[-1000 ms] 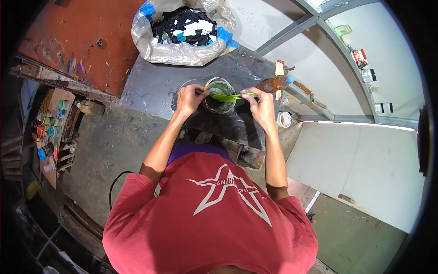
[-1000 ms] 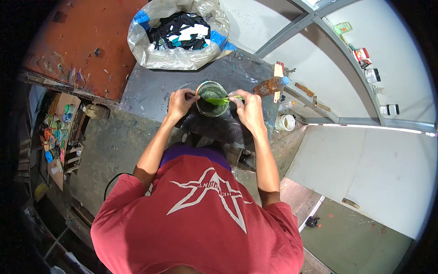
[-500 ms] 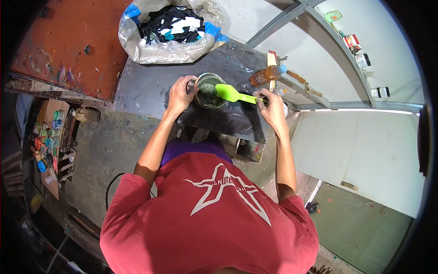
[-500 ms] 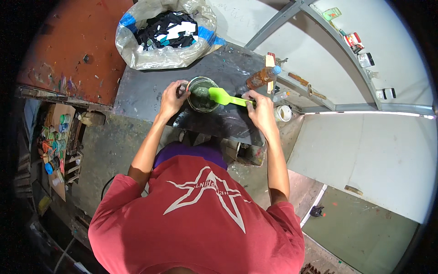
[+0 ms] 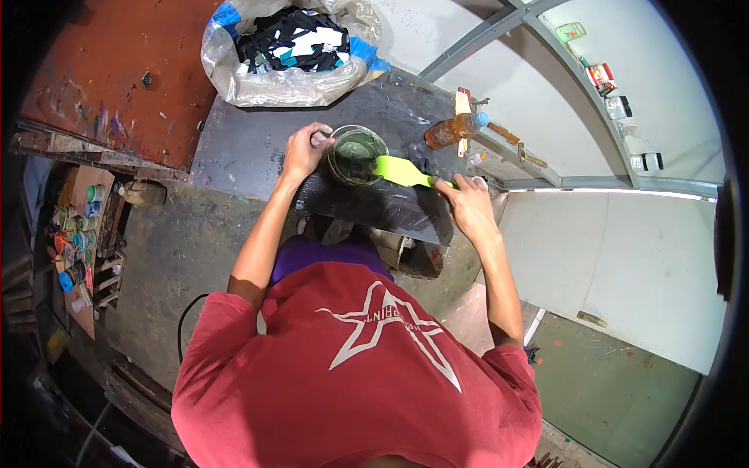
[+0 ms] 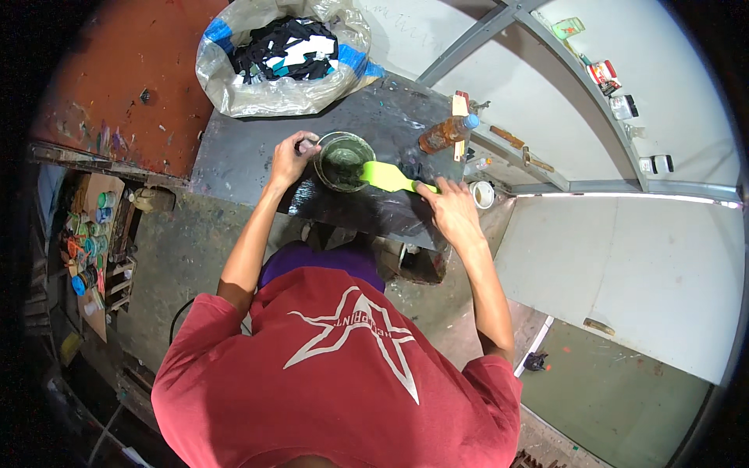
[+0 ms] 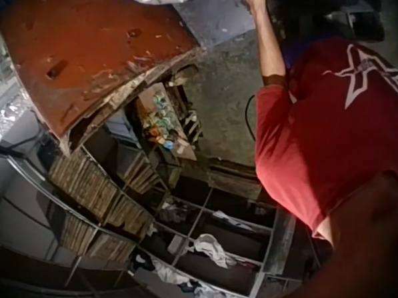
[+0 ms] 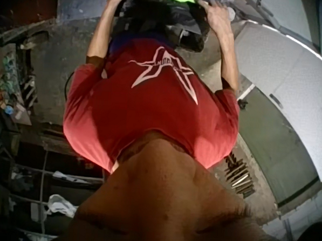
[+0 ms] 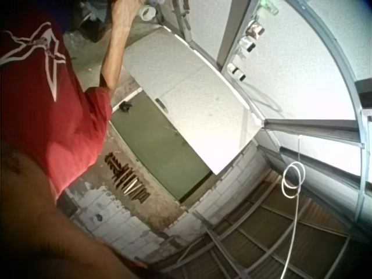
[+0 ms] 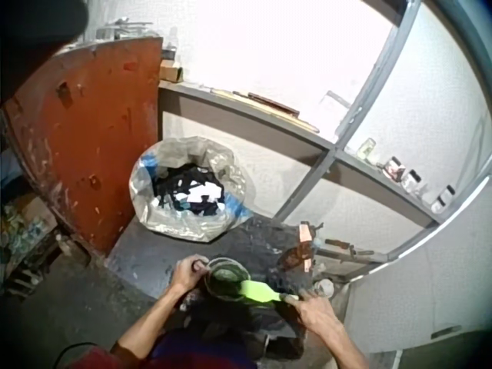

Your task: Mixing green ink in a plastic container using a spatula at a workbench.

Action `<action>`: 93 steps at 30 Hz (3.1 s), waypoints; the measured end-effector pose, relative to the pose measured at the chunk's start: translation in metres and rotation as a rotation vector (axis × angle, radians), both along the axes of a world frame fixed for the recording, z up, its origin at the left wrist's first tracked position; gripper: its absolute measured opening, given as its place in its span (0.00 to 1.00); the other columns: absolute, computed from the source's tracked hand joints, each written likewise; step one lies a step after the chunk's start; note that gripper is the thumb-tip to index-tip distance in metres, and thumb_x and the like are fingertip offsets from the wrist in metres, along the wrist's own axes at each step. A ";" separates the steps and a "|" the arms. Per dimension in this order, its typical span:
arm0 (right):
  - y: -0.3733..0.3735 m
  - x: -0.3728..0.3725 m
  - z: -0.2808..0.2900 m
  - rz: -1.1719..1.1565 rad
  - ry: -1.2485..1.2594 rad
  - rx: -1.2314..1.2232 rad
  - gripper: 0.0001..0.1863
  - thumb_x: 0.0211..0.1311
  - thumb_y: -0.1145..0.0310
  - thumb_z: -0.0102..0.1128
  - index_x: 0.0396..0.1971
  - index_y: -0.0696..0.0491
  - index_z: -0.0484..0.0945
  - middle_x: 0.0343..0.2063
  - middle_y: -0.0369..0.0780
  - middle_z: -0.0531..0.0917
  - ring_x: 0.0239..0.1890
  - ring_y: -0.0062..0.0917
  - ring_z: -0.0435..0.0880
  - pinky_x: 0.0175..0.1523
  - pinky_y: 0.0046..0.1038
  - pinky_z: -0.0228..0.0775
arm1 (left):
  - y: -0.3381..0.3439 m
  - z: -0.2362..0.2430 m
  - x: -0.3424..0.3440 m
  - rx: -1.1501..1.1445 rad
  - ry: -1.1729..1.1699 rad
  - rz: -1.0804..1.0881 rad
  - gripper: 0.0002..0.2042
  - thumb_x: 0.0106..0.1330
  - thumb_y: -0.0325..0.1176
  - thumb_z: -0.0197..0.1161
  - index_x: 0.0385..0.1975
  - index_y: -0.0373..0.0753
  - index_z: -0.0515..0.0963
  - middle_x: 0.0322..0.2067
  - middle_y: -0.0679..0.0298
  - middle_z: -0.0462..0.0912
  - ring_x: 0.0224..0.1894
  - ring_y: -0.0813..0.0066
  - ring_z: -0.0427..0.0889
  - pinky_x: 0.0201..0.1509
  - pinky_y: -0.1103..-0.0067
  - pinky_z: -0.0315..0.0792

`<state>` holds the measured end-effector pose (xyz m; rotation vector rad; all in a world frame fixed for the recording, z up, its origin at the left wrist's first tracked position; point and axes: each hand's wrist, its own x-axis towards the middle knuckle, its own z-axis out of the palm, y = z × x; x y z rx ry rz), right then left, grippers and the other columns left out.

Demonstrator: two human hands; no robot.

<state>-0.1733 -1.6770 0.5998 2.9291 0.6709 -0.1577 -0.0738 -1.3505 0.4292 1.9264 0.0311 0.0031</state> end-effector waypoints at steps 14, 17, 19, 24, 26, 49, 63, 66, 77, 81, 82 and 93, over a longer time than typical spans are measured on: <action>0.029 0.044 0.040 0.111 0.041 0.010 0.24 0.51 0.80 0.64 0.51 0.51 0.78 0.38 0.45 0.82 0.46 0.45 0.84 0.47 0.45 0.77 | 0.011 -0.045 -0.034 0.140 -0.320 -0.052 0.29 0.59 0.29 0.74 0.63 0.41 0.75 0.50 0.53 0.81 0.55 0.51 0.78 0.62 0.64 0.72; 0.030 0.054 0.041 0.164 0.053 0.001 0.25 0.55 0.77 0.63 0.56 0.50 0.79 0.41 0.47 0.82 0.46 0.45 0.84 0.48 0.43 0.78 | -0.001 -0.055 -0.059 0.069 -0.290 -0.100 0.51 0.47 0.37 0.83 0.73 0.40 0.60 0.61 0.50 0.73 0.64 0.47 0.71 0.71 0.61 0.65; 0.030 0.058 0.038 0.202 0.025 -0.014 0.26 0.56 0.76 0.62 0.58 0.49 0.79 0.43 0.46 0.82 0.48 0.44 0.84 0.50 0.43 0.77 | -0.015 -0.070 -0.066 0.018 -0.226 -0.124 0.62 0.40 0.42 0.87 0.76 0.39 0.52 0.66 0.47 0.69 0.67 0.43 0.68 0.74 0.59 0.62; 0.037 0.066 0.038 0.244 -0.003 -0.116 0.30 0.51 0.77 0.64 0.59 0.47 0.81 0.54 0.45 0.80 0.57 0.39 0.80 0.59 0.41 0.74 | -0.044 -0.101 -0.057 0.004 -0.394 -0.018 0.71 0.29 0.51 0.89 0.76 0.35 0.50 0.71 0.45 0.62 0.72 0.43 0.63 0.75 0.58 0.59; 0.033 0.068 0.038 0.267 -0.012 -0.154 0.29 0.57 0.76 0.61 0.62 0.45 0.79 0.51 0.45 0.81 0.55 0.39 0.82 0.63 0.42 0.71 | -0.053 -0.101 -0.053 -0.027 -0.409 0.013 0.70 0.27 0.52 0.90 0.75 0.36 0.52 0.70 0.46 0.64 0.71 0.43 0.64 0.75 0.57 0.59; -0.040 0.040 -0.011 0.087 -0.050 -0.150 0.31 0.56 0.79 0.59 0.64 0.53 0.71 0.52 0.45 0.80 0.58 0.43 0.79 0.61 0.44 0.74 | -0.059 -0.044 0.026 -0.037 -0.500 -0.473 0.58 0.28 0.39 0.88 0.67 0.29 0.66 0.63 0.44 0.73 0.67 0.44 0.70 0.73 0.62 0.65; -0.043 0.104 -0.004 0.714 -0.444 -0.371 0.29 0.64 0.65 0.54 0.67 0.43 0.74 0.44 0.36 0.79 0.46 0.27 0.79 0.50 0.27 0.75 | -0.045 -0.001 0.070 -0.141 -0.187 -0.994 0.51 0.32 0.29 0.86 0.65 0.40 0.70 0.58 0.60 0.78 0.60 0.69 0.76 0.68 0.72 0.69; -0.040 0.110 -0.002 0.708 -0.451 -0.379 0.28 0.65 0.65 0.54 0.66 0.43 0.76 0.45 0.36 0.79 0.45 0.26 0.80 0.50 0.27 0.76 | -0.048 -0.004 0.077 -0.165 -0.211 -1.059 0.51 0.33 0.27 0.85 0.67 0.41 0.68 0.57 0.61 0.79 0.59 0.73 0.75 0.65 0.73 0.71; -0.032 0.110 -0.002 0.434 -0.130 -0.514 0.34 0.64 0.69 0.54 0.73 0.44 0.68 0.48 0.37 0.80 0.52 0.33 0.83 0.53 0.31 0.79 | -0.053 -0.021 0.088 -0.189 -0.114 -1.123 0.58 0.30 0.24 0.87 0.71 0.42 0.63 0.62 0.63 0.75 0.63 0.70 0.72 0.70 0.72 0.68; -0.024 0.094 0.000 0.419 -0.181 -0.519 0.30 0.64 0.69 0.55 0.68 0.48 0.73 0.49 0.40 0.81 0.52 0.36 0.83 0.53 0.33 0.80 | -0.060 -0.024 0.091 -0.116 -0.209 -1.113 0.57 0.31 0.29 0.89 0.70 0.41 0.64 0.61 0.61 0.76 0.63 0.66 0.73 0.70 0.70 0.68; -0.022 0.093 0.000 0.418 -0.196 -0.505 0.26 0.65 0.69 0.55 0.64 0.51 0.78 0.48 0.41 0.81 0.51 0.37 0.83 0.53 0.34 0.80 | -0.060 -0.026 0.092 -0.117 -0.210 -1.112 0.57 0.31 0.29 0.89 0.70 0.41 0.64 0.61 0.61 0.76 0.63 0.66 0.73 0.70 0.70 0.68; -0.030 0.079 -0.003 0.355 -0.041 -0.392 0.25 0.63 0.73 0.56 0.61 0.52 0.79 0.40 0.41 0.81 0.40 0.35 0.88 0.37 0.33 0.83 | -0.059 -0.014 0.087 -0.078 -0.102 -1.154 0.58 0.30 0.26 0.88 0.72 0.43 0.64 0.64 0.61 0.75 0.66 0.65 0.72 0.72 0.69 0.68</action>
